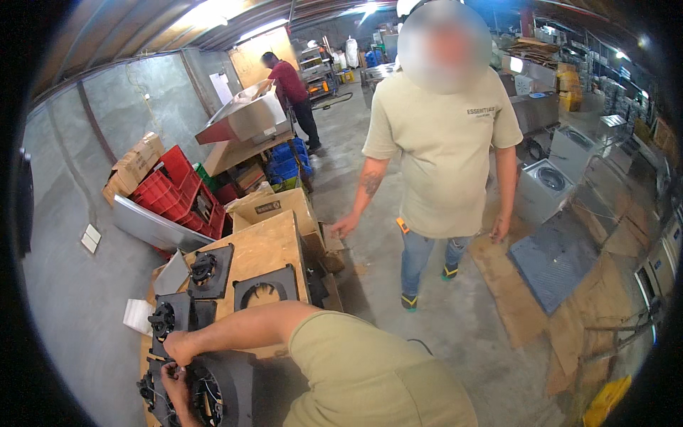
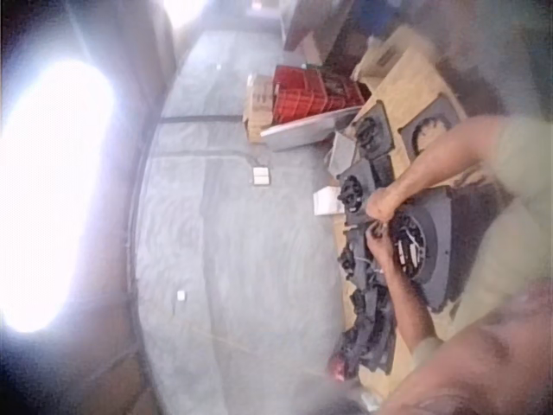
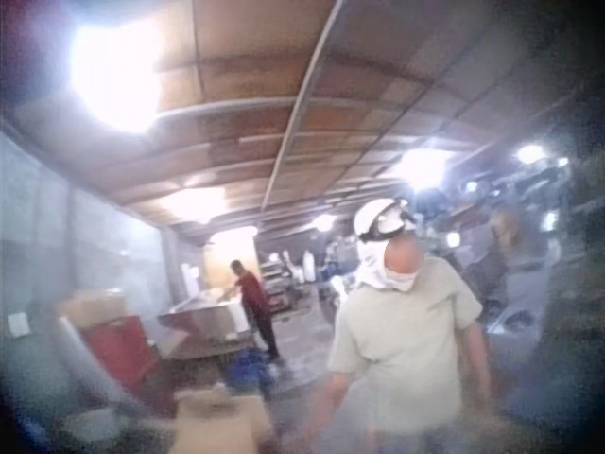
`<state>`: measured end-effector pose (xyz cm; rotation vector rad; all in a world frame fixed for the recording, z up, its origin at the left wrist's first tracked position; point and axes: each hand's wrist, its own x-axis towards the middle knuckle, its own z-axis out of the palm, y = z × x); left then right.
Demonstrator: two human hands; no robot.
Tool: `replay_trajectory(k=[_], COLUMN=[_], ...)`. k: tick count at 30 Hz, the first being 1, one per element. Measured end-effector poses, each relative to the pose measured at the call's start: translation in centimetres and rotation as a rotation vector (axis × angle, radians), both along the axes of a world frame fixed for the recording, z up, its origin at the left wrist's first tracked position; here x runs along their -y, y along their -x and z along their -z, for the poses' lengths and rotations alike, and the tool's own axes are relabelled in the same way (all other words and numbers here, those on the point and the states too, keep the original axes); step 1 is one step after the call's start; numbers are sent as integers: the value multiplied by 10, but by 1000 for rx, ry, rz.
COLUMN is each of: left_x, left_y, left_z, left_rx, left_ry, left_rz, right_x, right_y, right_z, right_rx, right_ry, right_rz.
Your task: The person assembles black plastic housing units with internal wiring and circular components on a wooden workbench. They use a cordless drill to fasten parts, handle multiple housings one at a time, and occasionally reposition items on the table.
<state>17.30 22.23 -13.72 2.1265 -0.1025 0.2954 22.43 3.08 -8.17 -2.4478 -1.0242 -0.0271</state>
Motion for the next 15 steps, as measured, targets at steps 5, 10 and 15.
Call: replay_trajectory(k=[5,10,15], left_x=[7,14,27], left_y=[-6,-3,13], left_z=[-4,-9,-19], left_rx=[52,-2,46], left_ry=[-142,-61,-106], left_rz=[-56,-35,-58], right_x=[-1,-1,11], right_y=[-2,-11,-31], right_z=[16,17,11], right_rx=[-2,-67,49], right_ry=[-314,-183,-72], right_rz=[252,155,-88])
